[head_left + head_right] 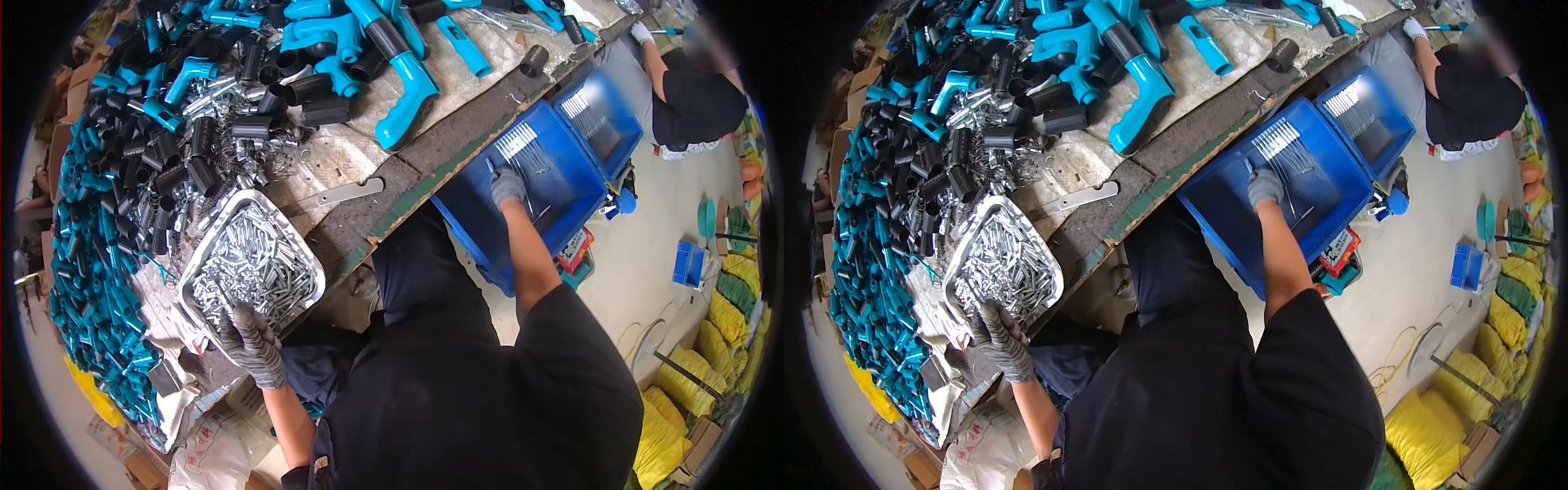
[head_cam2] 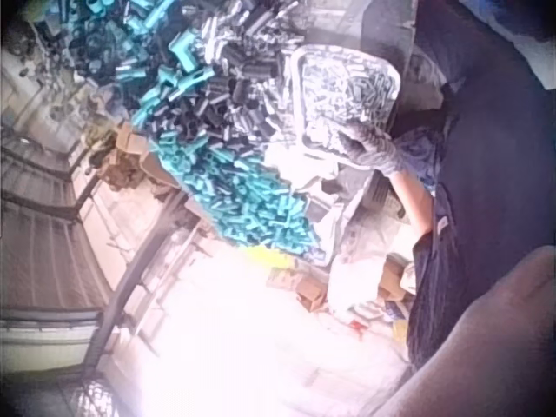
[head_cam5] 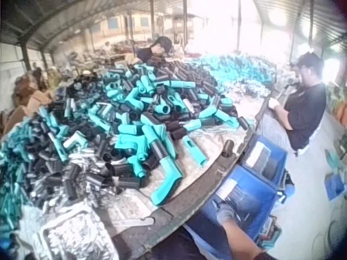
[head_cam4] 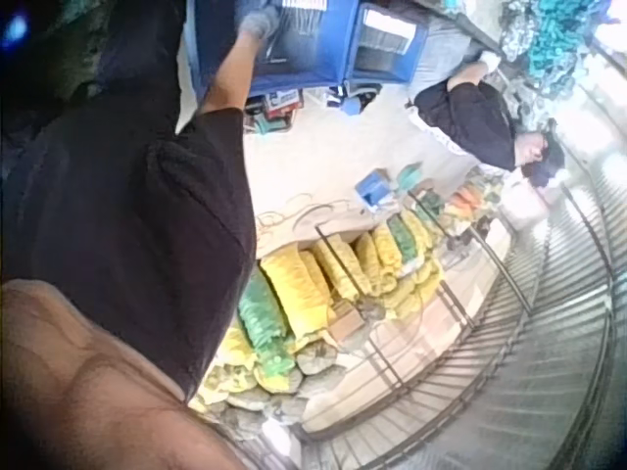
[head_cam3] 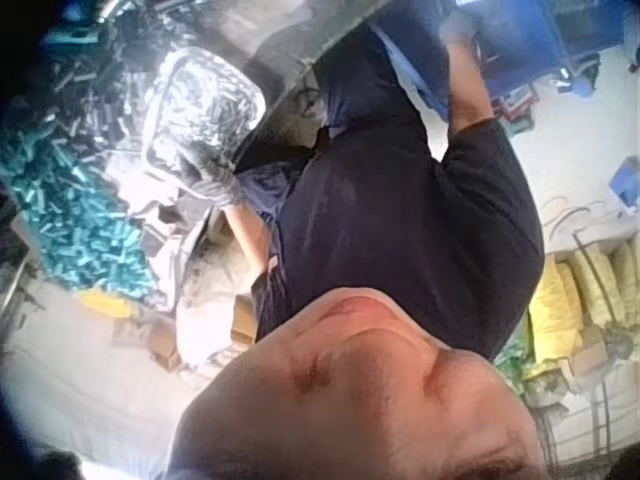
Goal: The person assembles tool handles by inserting metal pins, rods, and sleeves into plastic casings by hand.
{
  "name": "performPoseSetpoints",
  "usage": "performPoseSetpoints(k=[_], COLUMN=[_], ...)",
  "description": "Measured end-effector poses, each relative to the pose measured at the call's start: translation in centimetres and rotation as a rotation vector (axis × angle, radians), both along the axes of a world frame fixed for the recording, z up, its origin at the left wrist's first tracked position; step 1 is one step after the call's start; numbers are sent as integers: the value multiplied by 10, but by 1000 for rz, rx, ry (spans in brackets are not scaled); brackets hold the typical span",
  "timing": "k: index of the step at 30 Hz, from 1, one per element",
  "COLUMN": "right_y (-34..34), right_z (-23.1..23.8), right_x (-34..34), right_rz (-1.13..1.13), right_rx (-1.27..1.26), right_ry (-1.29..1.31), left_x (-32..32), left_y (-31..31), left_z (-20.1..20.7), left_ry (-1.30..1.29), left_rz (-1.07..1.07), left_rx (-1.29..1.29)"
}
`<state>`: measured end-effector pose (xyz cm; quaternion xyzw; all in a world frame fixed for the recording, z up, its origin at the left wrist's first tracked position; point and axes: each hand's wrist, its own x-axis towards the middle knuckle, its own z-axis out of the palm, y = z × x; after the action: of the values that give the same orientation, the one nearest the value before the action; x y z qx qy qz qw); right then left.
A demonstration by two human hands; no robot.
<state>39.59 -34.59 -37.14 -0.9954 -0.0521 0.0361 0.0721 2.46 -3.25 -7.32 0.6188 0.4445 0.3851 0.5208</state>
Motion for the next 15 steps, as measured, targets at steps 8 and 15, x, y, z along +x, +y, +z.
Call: performPoseSetpoints(k=[8, 15], right_y=[58, 158], right_z=[194, 336], right_x=[-119, -198], right_rz=[-198, 506], right_rx=[1616, 1565], right_ry=[519, 898], left_x=[-13, 0], left_y=[6, -26], left_z=[16, 35], left_ry=[27, -37], left_rz=[-55, -484], left_rx=[-182, -239])
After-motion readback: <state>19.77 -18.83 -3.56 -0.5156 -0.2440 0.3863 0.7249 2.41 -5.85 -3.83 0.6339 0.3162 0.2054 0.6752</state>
